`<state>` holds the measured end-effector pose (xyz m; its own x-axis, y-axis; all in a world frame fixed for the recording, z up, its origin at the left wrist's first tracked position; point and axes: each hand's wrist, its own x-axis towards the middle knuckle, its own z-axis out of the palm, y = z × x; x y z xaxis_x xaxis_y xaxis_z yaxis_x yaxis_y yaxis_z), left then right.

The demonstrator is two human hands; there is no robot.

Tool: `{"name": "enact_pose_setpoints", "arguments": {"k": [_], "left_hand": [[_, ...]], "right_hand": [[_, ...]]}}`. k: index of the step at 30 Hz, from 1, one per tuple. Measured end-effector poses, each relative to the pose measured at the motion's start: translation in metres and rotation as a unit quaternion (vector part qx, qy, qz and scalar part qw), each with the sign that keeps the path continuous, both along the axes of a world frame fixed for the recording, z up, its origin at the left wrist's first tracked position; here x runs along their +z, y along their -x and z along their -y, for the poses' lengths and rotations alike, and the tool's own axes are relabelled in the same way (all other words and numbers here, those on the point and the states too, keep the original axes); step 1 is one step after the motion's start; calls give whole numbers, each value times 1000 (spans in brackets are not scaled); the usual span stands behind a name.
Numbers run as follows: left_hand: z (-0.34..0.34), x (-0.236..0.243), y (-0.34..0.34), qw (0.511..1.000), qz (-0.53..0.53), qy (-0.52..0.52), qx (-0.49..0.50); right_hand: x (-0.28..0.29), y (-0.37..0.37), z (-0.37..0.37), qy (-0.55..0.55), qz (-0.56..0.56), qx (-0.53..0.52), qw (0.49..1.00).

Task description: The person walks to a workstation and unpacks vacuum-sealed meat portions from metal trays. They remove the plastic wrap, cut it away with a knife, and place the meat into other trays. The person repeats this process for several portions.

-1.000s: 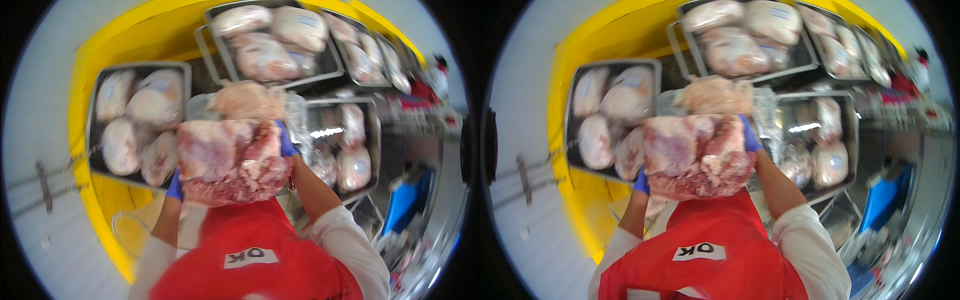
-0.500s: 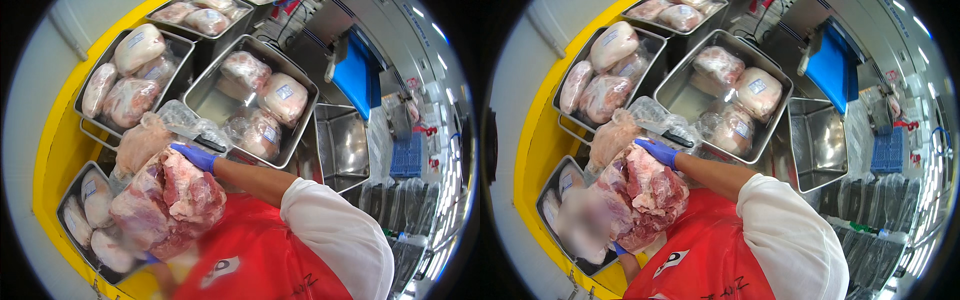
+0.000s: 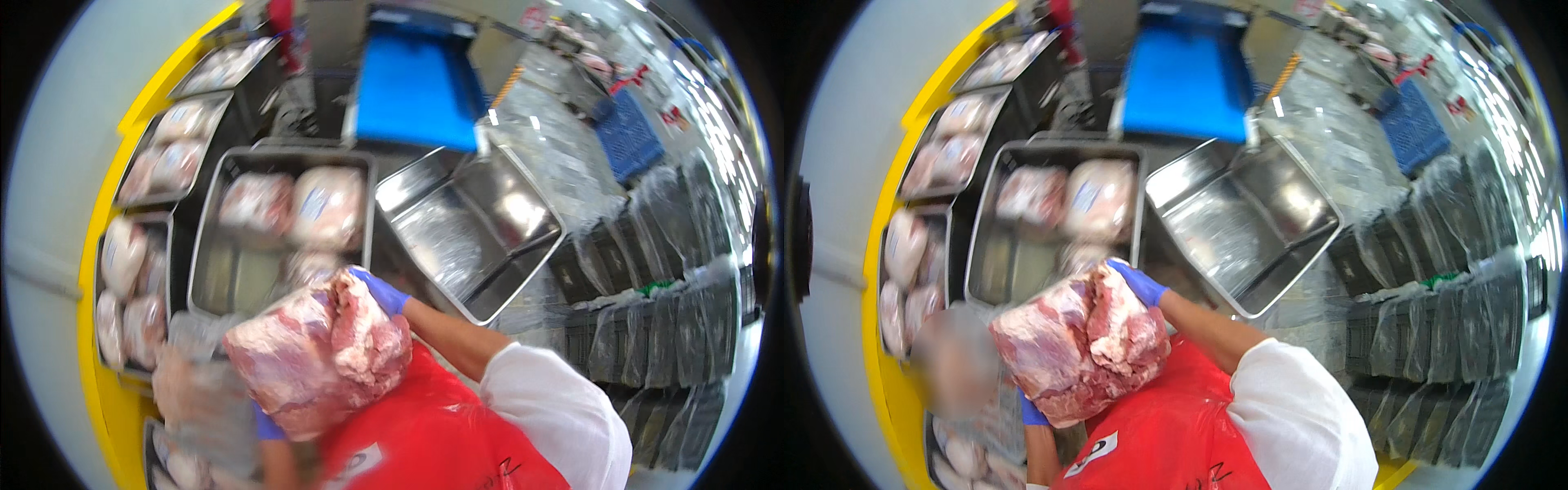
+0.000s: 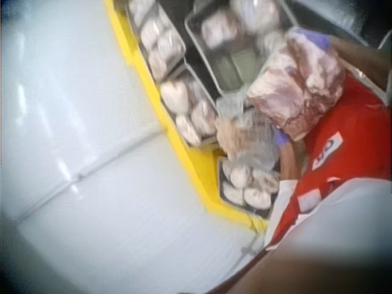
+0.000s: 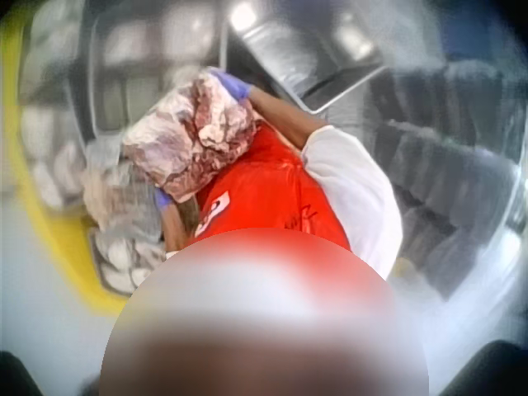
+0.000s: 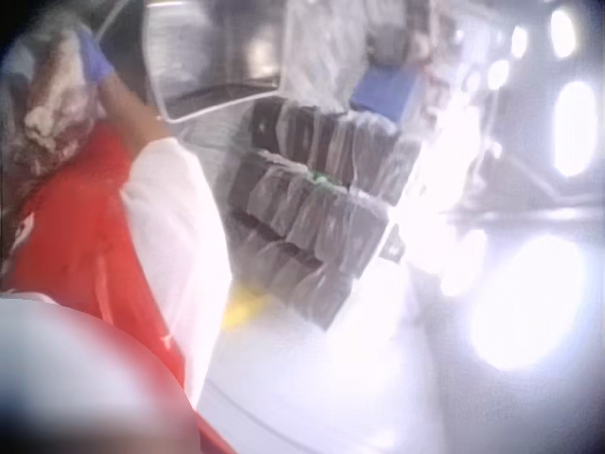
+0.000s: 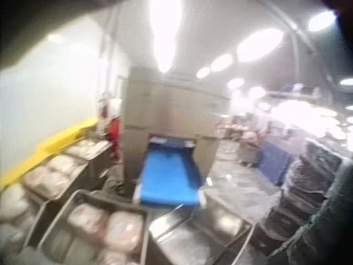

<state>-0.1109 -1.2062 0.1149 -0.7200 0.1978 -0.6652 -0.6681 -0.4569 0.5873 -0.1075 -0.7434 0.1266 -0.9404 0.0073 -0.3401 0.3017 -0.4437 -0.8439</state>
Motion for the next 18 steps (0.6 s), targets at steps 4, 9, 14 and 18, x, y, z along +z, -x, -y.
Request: {"name": "enact_pose_setpoints", "arguments": {"k": [4,9,14,18], "left_hand": [[-167,-11,10,991,7,-47,-124],[-346,-40,-6,952,47,-125,-277],[-443,-49,-35,915,98,-131,-369],[-416,-179,-54,907,72,-109,-400]], "right_hand": [[14,-74,-155,29,-90,-60,994],[54,-165,-277,42,-12,-190,981],[19,-218,-344,110,86,-258,956],[-30,-220,-366,8,176,-245,953]]}}
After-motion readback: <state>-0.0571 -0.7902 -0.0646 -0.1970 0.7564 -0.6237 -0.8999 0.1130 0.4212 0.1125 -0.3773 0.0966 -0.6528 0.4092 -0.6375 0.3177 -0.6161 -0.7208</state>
